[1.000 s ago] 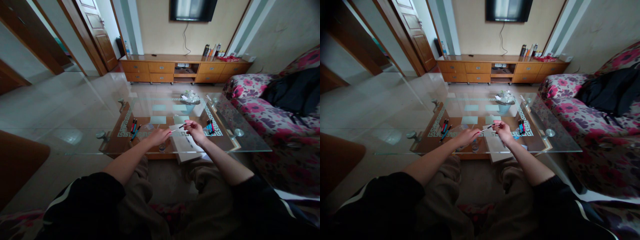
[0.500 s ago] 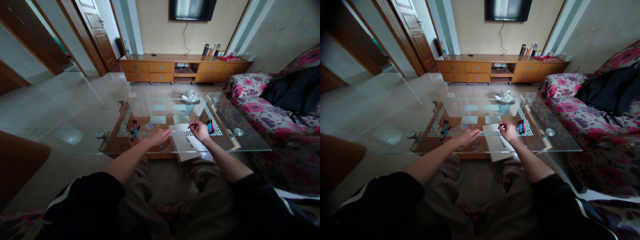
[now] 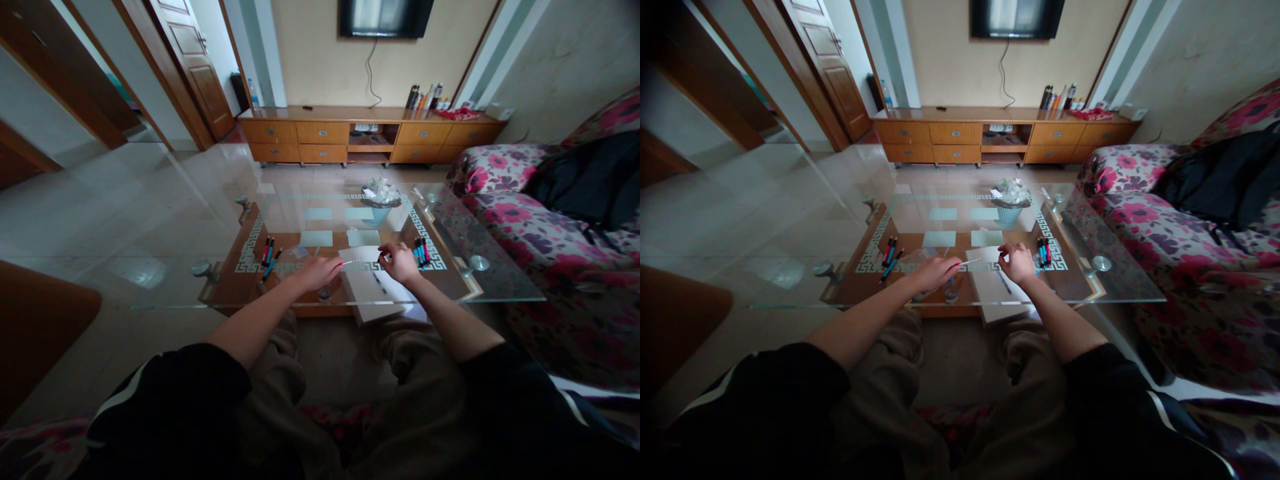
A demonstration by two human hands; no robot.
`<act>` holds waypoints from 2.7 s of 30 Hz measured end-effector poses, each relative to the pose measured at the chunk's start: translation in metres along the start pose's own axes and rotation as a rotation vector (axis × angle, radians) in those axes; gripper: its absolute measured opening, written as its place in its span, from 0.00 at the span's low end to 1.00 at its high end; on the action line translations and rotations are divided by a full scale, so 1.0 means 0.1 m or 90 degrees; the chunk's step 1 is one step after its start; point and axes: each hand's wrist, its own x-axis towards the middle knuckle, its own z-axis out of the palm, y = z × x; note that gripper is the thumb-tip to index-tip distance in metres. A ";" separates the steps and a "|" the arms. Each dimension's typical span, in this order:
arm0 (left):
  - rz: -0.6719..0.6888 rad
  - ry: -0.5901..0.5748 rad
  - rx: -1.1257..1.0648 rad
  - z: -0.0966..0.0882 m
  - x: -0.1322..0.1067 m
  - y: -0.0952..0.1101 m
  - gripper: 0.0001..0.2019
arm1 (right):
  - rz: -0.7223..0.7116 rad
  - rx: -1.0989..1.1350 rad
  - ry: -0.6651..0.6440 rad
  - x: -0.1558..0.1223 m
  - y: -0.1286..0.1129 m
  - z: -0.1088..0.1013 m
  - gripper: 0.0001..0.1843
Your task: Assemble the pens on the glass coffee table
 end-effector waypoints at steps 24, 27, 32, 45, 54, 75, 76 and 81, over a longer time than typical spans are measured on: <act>0.007 0.004 -0.017 -0.02 -0.01 0.00 0.18 | 0.113 0.247 0.266 0.03 -0.11 -0.17 0.26; 0.022 0.010 -0.016 -0.02 -0.01 0.00 0.18 | 0.037 0.303 0.149 -0.01 -0.32 -0.20 0.24; 0.039 0.020 -0.020 -0.02 0.01 0.01 0.18 | -0.062 0.320 -0.016 -0.06 -0.62 -0.16 0.20; 0.030 0.012 -0.011 -0.07 0.01 0.04 0.19 | 0.012 0.446 -0.102 -0.06 -0.49 0.05 0.16; 0.017 0.002 0.003 -0.11 -0.01 0.05 0.19 | 0.066 0.562 -0.096 -0.02 -0.44 0.01 0.16; -0.056 0.069 0.015 -0.04 -0.01 -0.01 0.17 | 0.111 0.266 0.100 0.02 -0.24 -0.09 0.13; -0.062 0.069 0.013 -0.04 -0.01 -0.02 0.17 | 0.068 0.182 0.101 0.01 -0.21 -0.11 0.12; -0.068 0.065 0.012 -0.03 -0.01 -0.01 0.17 | -0.042 -0.088 -0.029 -0.06 -0.23 -0.17 0.11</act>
